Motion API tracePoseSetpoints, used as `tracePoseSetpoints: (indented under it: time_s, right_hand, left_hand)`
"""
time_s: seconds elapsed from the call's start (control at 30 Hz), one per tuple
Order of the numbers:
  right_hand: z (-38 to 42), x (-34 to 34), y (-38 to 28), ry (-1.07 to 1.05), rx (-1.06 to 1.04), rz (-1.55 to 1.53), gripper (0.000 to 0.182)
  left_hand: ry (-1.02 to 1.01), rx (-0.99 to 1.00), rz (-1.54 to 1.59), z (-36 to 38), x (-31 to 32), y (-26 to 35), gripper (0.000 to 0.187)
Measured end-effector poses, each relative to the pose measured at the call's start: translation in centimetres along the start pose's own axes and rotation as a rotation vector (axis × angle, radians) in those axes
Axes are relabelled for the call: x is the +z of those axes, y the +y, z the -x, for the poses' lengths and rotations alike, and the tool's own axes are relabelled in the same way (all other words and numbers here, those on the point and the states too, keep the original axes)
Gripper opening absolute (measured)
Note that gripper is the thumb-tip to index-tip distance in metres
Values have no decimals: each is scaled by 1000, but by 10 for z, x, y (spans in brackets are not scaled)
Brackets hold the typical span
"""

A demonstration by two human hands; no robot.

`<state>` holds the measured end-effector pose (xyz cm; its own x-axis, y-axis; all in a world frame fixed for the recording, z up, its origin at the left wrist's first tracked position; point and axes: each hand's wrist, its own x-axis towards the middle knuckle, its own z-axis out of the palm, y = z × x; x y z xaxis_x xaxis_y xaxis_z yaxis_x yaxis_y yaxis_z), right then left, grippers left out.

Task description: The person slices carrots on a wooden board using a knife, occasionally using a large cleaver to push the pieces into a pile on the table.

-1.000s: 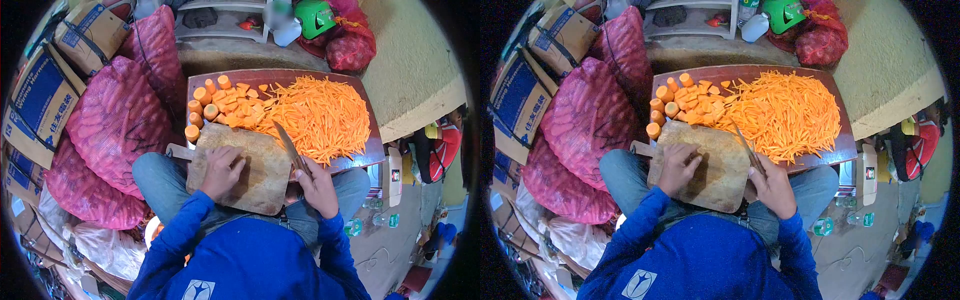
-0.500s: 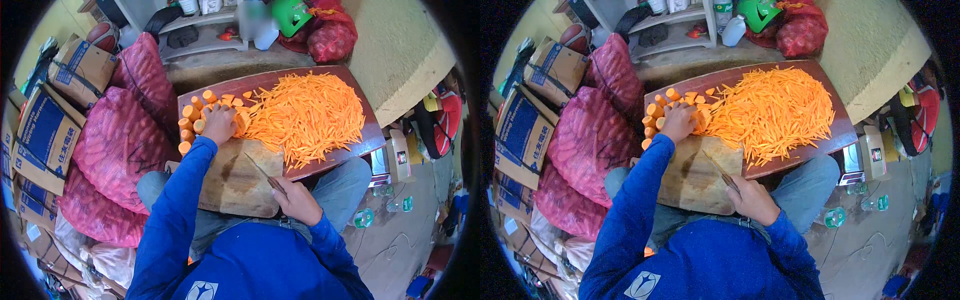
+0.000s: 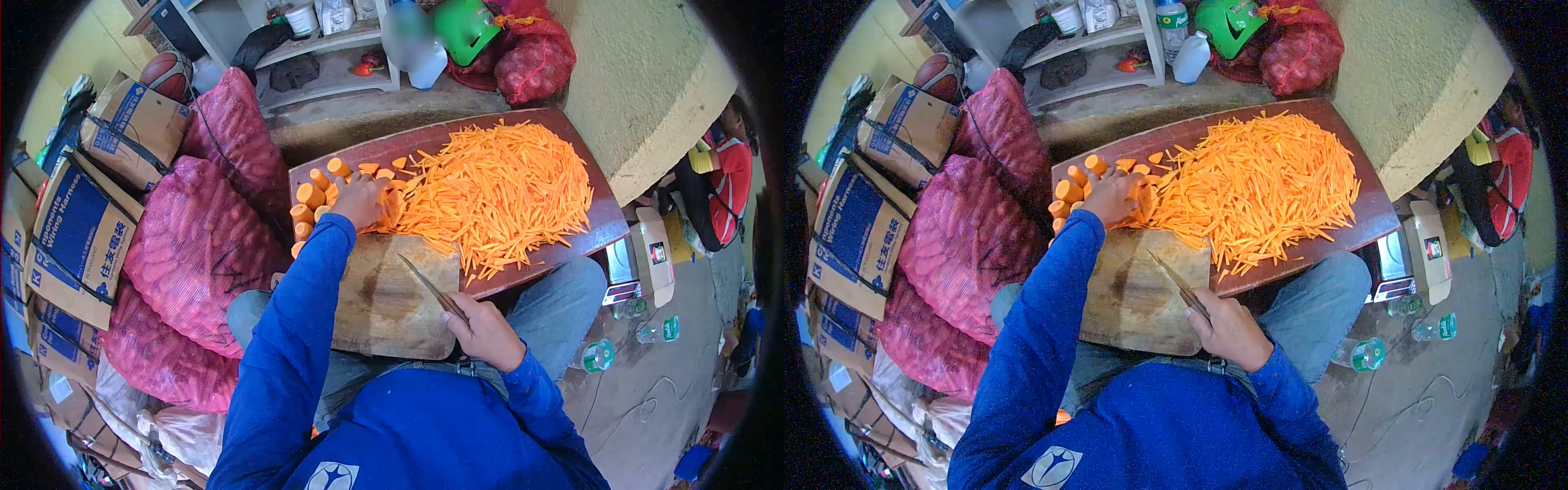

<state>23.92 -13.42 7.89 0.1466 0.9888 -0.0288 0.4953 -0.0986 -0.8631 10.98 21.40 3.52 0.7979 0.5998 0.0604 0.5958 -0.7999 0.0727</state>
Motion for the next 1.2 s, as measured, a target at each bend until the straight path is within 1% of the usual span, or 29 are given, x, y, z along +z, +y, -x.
tracePoseSetpoints:
  time_s: [0.03, 0.17, 0.23, 0.27, 0.33, 0.37, 0.4, 0.43, 0.5, 0.57, 0.63, 0.67, 0.73, 0.77, 0.83, 0.97, 1.07, 1.13, 1.2]
  right_hand:
    - [0, 1, 1, 2, -1, 0, 26]
    - [2, 3, 1, -3, 18, 18, 27]
    - [2, 4, 1, -1, 24, 21, 27]
    - [2, 4, 2, 5, 19, 18, 28]
    - [3, 4, 1, 8, 17, 15, 28]
    - [3, 1, -2, 0, 26, 19, 30]
    - [2, 0, -4, -6, 36, 23, 32]
    - [2, 0, -4, -9, 42, 21, 32]
    - [2, 0, -3, 15, 27, -32, 27]
    - [2, 2, 2, 26, 16, -52, 27]
    - [0, 1, 4, 35, -1, -66, 28]
    - [0, 0, 1, 14, 16, -61, 30]
    - [-2, 0, -1, -15, 31, -56, 32]
    - [-2, 1, -3, -30, 34, -52, 32]
    - [-1, 1, -9, -70, -13, 26, 32]
    - [1, 8, -24, -117, 17, -32, 33]
    - [-2, 20, -34, -110, 97, -92, 29]
    - [-9, 25, -34, -172, 32, -46, 32]
    - [-18, 26, -35, -187, 32, -1, 34]
  left_hand:
    - [-45, -10, 13, -1, -3, 1, 63]
    - [-27, 2, 91, -1, -2, 0, 62]
    - [49, 25, 233, 2, 3, -2, 55]
    - [49, 24, 234, 3, 6, -2, 55]
    - [157, 35, 308, 12, -3, 5, 49]
    - [153, 33, 311, 17, -8, 10, 49]
    - [175, -20, 418, 24, -14, 15, 48]
    - [194, -76, 527, 34, -25, 23, 48]
    - [216, -59, 569, 65, -36, 37, 45]
    - [343, -3, 809, 102, -27, 56, 39]
    - [314, -71, 906, 143, -2, 75, 41]
    - [311, -83, 911, 162, 2, 88, 41]
    - [245, -241, 836, 190, 0, 112, 44]
    - [246, -255, 842, 195, 0, 115, 44]
    - [400, -59, 440, 205, -1, 121, 42]
    - [348, -69, 515, 212, -1, 111, 39]
    - [327, 7, 587, 210, 3, 104, 34]
    - [334, 46, 600, 211, 5, 105, 27]
    - [372, 36, 581, 212, 10, 109, 27]
